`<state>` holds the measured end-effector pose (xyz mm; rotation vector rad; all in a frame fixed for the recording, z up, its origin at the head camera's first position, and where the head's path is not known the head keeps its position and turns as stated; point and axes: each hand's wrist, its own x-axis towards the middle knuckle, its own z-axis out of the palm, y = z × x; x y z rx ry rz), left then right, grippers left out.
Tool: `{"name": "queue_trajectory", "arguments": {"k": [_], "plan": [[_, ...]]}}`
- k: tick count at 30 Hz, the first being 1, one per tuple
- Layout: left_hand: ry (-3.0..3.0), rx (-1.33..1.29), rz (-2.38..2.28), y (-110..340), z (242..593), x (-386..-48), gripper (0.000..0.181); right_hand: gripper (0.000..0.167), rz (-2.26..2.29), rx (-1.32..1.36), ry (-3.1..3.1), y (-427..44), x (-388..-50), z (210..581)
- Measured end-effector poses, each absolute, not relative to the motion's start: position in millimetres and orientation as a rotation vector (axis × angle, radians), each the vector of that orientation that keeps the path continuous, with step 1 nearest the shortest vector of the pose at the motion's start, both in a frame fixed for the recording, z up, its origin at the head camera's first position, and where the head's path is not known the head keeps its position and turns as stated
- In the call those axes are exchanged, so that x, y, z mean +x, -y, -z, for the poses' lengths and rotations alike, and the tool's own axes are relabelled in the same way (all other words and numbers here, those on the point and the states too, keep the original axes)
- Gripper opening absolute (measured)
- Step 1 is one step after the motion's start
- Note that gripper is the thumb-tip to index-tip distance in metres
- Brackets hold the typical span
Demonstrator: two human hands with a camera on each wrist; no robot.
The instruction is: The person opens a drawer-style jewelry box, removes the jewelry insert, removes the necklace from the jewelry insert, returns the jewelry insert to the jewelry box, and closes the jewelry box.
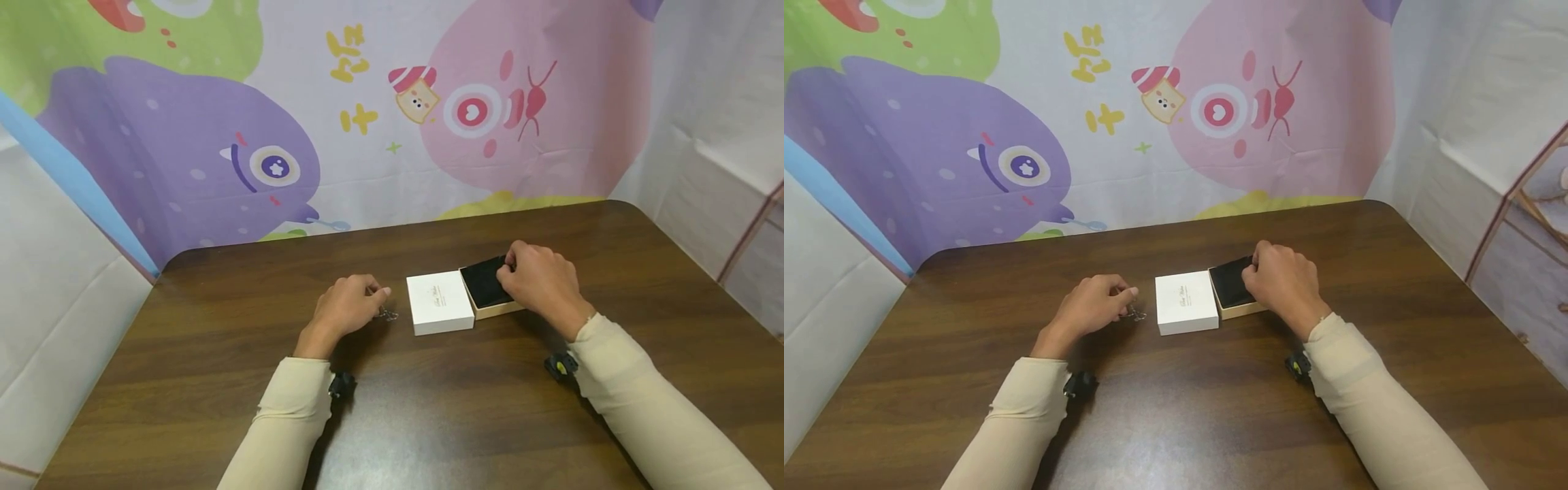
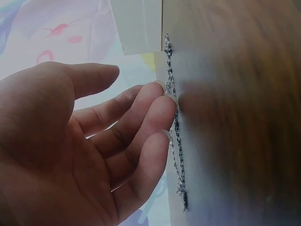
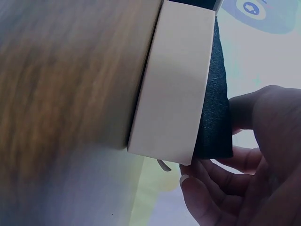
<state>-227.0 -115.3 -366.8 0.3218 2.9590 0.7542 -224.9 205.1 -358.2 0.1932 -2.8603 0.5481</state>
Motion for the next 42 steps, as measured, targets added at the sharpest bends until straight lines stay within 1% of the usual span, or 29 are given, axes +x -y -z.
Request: {"name": "queue_trajectory", "arguments": {"k": [10, 18, 26, 42], "plan": [[-2.96, 0.329, -0.764, 115.5, 366.4, -226.1, 0.029, 0.014, -0.54, 0.179, 2.885, -205.0, -226.0, 357.6], [-2.976, 0.331, -0.755, 115.4, 365.9, -226.1, 0.027, 0.023, -0.523, 0.167, 2.917, -205.2, -224.4, 357.7], [-2.975, 0.335, -0.761, 115.3, 366.1, -226.6, 0.027, 0.029, -0.5, 0.166, 2.974, -206.0, -225.3, 357.0], [-2.975, 0.332, -0.758, 115.1, 366.3, -227.5, 0.028, 0.03, -0.467, 0.158, 3.05, -206.4, -227.1, 357.5]]}}
